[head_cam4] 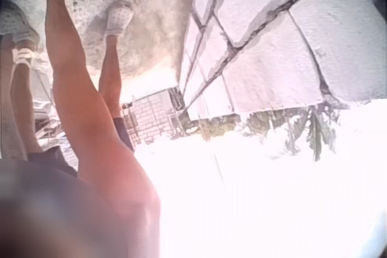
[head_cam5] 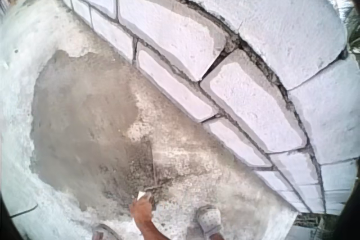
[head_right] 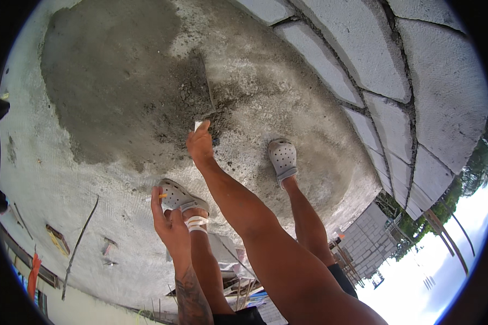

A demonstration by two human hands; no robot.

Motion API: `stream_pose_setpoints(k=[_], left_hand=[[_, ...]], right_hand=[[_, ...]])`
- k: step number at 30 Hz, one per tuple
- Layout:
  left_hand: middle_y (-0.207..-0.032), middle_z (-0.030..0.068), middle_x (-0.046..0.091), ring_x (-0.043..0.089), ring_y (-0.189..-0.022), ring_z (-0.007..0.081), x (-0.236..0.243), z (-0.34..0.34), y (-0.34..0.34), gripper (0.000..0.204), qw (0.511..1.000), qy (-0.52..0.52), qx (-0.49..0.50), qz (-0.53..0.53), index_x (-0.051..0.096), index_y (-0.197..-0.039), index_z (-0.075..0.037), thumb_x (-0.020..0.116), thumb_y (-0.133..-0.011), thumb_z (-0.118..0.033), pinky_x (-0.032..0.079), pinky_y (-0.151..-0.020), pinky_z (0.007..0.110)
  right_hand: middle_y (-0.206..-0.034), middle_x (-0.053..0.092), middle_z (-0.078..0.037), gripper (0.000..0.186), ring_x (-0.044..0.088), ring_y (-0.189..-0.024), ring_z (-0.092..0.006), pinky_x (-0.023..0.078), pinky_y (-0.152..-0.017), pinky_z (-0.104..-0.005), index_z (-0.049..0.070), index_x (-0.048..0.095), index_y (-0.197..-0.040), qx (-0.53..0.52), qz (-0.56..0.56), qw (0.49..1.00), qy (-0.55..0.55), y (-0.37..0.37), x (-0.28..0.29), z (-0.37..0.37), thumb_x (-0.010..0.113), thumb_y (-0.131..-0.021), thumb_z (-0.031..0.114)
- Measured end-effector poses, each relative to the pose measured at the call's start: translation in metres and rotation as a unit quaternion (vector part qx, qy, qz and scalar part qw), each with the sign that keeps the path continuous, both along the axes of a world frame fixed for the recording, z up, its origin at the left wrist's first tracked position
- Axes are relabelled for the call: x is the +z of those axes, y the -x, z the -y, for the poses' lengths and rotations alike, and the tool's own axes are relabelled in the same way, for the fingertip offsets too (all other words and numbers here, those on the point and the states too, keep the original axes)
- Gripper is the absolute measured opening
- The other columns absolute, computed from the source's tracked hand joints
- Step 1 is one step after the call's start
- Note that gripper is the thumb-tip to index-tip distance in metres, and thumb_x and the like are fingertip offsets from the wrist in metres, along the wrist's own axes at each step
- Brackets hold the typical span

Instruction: The person scoops wet cement from a pile on the floor with a trowel and spreads it between hollow concrete blocks to form a wall. The person repeatedly applies mortar along the top of the block course and smooths the joints.

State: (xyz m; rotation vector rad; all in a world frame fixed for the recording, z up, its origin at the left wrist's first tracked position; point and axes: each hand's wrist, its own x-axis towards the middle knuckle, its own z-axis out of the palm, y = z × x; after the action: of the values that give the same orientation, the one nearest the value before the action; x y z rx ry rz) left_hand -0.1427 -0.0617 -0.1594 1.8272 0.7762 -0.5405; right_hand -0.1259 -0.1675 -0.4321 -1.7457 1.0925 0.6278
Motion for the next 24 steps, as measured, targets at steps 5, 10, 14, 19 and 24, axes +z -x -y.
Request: stream_pose_setpoints(k=[5, 10, 14, 19, 24], left_hand=[[-0.147, 0.0168, 0.047, 0.054, -0.070, 0.0128, -0.001, -0.073, -0.015, 0.065, 0.991, -0.092, 0.097, 0.008, 0.037, -0.150, -0.003, 0.044, -0.086, 0.002, 0.049, -0.065, 0.024], [-0.148, 0.0171, 0.046, 0.053, -0.065, 0.0124, -0.003, -0.139, -0.007, 0.065, 0.970, -0.170, 0.166, -0.046, 0.038, -0.151, -0.004, 0.044, -0.086, -0.001, 0.052, -0.077, 0.032], [-0.149, 0.0170, 0.045, 0.051, -0.061, 0.0137, 0.008, -0.173, -0.016, 0.065, 0.962, -0.209, 0.171, 0.035, 0.038, -0.151, -0.005, 0.041, -0.086, -0.004, 0.052, -0.086, 0.036], [-0.149, 0.0176, 0.045, 0.052, -0.062, 0.0133, 0.020, -0.175, -0.028, 0.065, 0.959, -0.199, 0.199, 0.037, 0.037, -0.151, -0.004, 0.041, -0.086, -0.004, 0.052, -0.089, 0.038], [-0.148, 0.0185, 0.045, 0.054, -0.065, 0.0141, 0.024, -0.198, -0.031, 0.066, 0.955, -0.178, 0.235, 0.042, 0.037, -0.151, -0.003, 0.042, -0.085, -0.004, 0.052, -0.090, 0.038]], right_hand=[[-0.079, 0.065, -0.027, 0.040, 0.070, -0.063, -0.0376, 0.056, -0.052, -0.0456, -0.006, 0.041, -0.119, -0.002, 0.050, 0.994, 0.093, 0.047, 0.046, 0.099, 0.061, -0.092, 0.016], [-0.070, 0.052, -0.012, 0.016, 0.055, -0.055, -0.0217, 0.053, -0.048, -0.0424, -0.002, 0.040, -0.097, -0.473, 0.053, 0.879, 0.015, -0.007, 0.034, 0.136, 0.053, -0.092, 0.005], [-0.092, 0.057, -0.022, 0.035, 0.058, -0.054, -0.0258, 0.052, -0.049, -0.0432, -0.004, 0.036, -0.116, -0.284, 0.068, 0.956, 0.009, -0.098, -0.008, -0.005, 0.049, -0.101, 0.025], [-0.085, 0.064, -0.022, 0.045, 0.067, -0.068, -0.0313, 0.054, -0.063, -0.0485, -0.008, 0.040, -0.120, -0.008, 0.032, 0.997, 0.066, -0.117, -0.008, -0.099, 0.050, -0.100, 0.031], [-0.075, 0.062, -0.018, 0.024, 0.064, -0.050, -0.0244, 0.051, -0.040, -0.0380, -0.004, 0.042, -0.105, -0.099, 0.039, 0.991, 0.079, -0.021, 0.038, 0.003, 0.056, -0.095, 0.012]])
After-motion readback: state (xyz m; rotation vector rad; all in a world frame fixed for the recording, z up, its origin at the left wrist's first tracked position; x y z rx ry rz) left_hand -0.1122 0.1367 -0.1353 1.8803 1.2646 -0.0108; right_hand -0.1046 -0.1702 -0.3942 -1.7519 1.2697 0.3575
